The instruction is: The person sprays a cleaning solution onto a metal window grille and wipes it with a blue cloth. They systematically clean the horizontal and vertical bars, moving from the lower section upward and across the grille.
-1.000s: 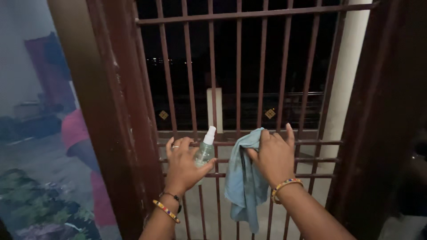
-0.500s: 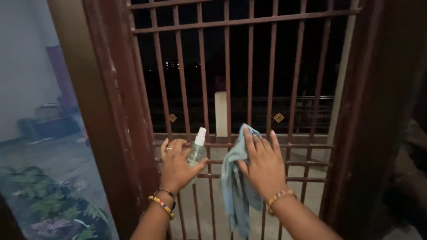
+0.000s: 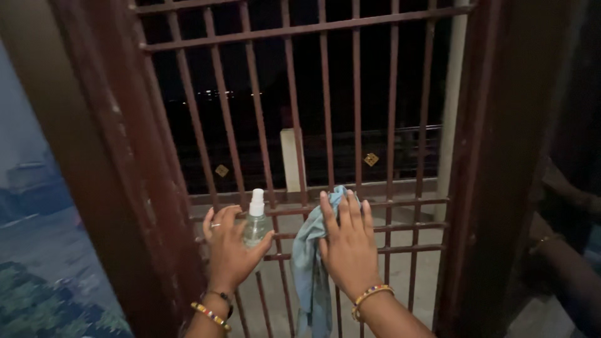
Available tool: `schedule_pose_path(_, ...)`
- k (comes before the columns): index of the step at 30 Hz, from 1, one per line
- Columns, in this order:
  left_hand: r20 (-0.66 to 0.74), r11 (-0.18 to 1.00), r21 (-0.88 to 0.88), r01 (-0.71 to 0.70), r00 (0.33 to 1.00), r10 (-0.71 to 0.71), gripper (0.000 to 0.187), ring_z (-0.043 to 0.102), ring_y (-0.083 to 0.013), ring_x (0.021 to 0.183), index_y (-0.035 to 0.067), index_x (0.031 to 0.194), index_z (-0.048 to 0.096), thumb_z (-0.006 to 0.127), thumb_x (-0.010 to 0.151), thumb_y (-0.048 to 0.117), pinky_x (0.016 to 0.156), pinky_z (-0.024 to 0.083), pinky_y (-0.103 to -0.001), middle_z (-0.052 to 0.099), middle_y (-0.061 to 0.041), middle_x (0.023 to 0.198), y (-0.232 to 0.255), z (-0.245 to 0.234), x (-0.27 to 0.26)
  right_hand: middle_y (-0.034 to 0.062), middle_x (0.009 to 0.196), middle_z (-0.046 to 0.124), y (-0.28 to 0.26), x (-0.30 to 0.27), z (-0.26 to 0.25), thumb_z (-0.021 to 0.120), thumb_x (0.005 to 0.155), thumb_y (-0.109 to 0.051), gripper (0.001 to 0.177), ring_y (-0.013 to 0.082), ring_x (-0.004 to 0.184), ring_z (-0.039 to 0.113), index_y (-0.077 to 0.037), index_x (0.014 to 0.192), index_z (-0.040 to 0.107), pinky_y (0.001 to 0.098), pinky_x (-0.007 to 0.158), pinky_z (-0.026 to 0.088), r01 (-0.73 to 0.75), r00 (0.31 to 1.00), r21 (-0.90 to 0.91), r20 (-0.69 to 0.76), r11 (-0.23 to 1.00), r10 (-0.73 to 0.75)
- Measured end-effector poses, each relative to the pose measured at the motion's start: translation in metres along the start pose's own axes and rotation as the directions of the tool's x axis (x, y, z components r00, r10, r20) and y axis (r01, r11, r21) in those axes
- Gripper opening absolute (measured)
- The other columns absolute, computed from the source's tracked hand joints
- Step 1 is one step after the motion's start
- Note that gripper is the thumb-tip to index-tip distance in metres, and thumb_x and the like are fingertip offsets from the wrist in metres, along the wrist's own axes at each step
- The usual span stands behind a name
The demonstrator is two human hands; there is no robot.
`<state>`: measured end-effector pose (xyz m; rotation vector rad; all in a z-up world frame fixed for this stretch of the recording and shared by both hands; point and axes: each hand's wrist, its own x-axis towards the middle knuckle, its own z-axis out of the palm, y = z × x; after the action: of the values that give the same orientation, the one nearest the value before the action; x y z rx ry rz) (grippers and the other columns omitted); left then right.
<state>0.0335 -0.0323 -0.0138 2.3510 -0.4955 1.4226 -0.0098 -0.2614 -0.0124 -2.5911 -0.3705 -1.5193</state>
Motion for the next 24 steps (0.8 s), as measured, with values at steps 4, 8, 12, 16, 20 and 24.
schedule_pose_path(4, 0.028, 1.000, -0.017, 0.019, 0.999, -0.019, 0.049, 0.050, -0.0273, 0.126, 0.005, 0.093, 0.078, 0.077, 0.075, 0.050, 0.122, 0.014, -0.053, 0.059, -0.012, 0.114, -0.002, 0.003, -0.002, 0.0253, 0.124, 0.059, 0.000, 0.014, -0.007, 0.073, 0.077, -0.040, 0.084, 0.0389, 0.129, 0.047, -0.001, 0.146, 0.044, 0.0511, 0.119, 0.016, 0.036, 0.999, -0.029, 0.030, 0.999, -0.035)
schedule_pose_path(8, -0.001, 1.000, -0.029, -0.008, 1.000, 0.008, 0.047, 0.047, -0.0297, 0.129, 0.005, 0.092, 0.078, 0.076, 0.078, 0.050, 0.120, 0.014, -0.054, 0.057, -0.014, 0.118, -0.005, 0.003, -0.002, 0.0128, 0.099, 0.066, 0.001, 0.038, -0.014, 0.070, 0.088, -0.047, 0.063, 0.0272, 0.107, 0.062, -0.008, 0.135, 0.056, 0.0487, 0.130, 0.009, -0.074, 0.926, -0.065, 0.366, 0.995, 0.093)
schedule_pose_path(12, 0.003, 0.999, -0.052, 0.007, 1.000, -0.007, 0.049, 0.048, -0.0276, 0.127, 0.003, 0.091, 0.078, 0.076, 0.075, 0.049, 0.121, 0.015, -0.053, 0.057, -0.012, 0.117, -0.005, 0.002, -0.002, 0.0103, 0.097, 0.065, 0.001, 0.040, -0.009, 0.072, 0.085, -0.046, 0.056, 0.0260, 0.104, 0.061, -0.012, 0.128, 0.061, 0.0488, 0.130, 0.010, -0.055, 0.951, -0.083, 0.300, 0.995, 0.078)
schedule_pose_path(16, 0.005, 0.998, -0.063, 0.002, 1.000, -0.002, 0.054, 0.049, -0.0274, 0.127, 0.000, 0.095, 0.076, 0.076, 0.076, 0.050, 0.121, 0.015, -0.054, 0.058, -0.012, 0.116, -0.007, 0.001, -0.004, 0.0152, 0.118, 0.060, 0.003, 0.015, 0.001, 0.073, 0.078, -0.038, 0.072, 0.0307, 0.125, 0.050, -0.013, 0.142, 0.052, 0.0544, 0.119, 0.015, 0.000, 1.000, 0.032, 0.018, 0.999, -0.001)
schedule_pose_path(20, 0.043, 0.997, -0.065, 0.047, 0.998, -0.044, 0.050, 0.049, -0.0270, 0.126, 0.002, 0.088, 0.077, 0.077, 0.073, 0.050, 0.121, 0.015, -0.054, 0.059, -0.012, 0.114, -0.005, 0.000, -0.001, 0.0194, 0.143, 0.045, -0.003, 0.005, 0.009, 0.072, 0.080, -0.036, 0.085, 0.0318, 0.146, 0.026, -0.020, 0.157, 0.037, 0.0562, 0.120, 0.011, -0.092, 0.985, 0.008, 0.145, 0.996, 0.090)
schedule_pose_path(24, 0.053, 0.997, -0.065, 0.035, 0.998, -0.031, 0.051, 0.049, -0.0280, 0.126, 0.002, 0.091, 0.078, 0.077, 0.074, 0.051, 0.120, 0.014, -0.055, 0.059, -0.012, 0.112, -0.006, -0.002, 0.000, 0.0233, 0.156, 0.036, -0.003, -0.013, 0.012, 0.070, 0.077, -0.030, 0.092, 0.0353, 0.152, 0.017, -0.020, 0.160, 0.030, 0.0549, 0.116, 0.012, -0.037, 0.996, -0.031, 0.081, 0.999, 0.039)
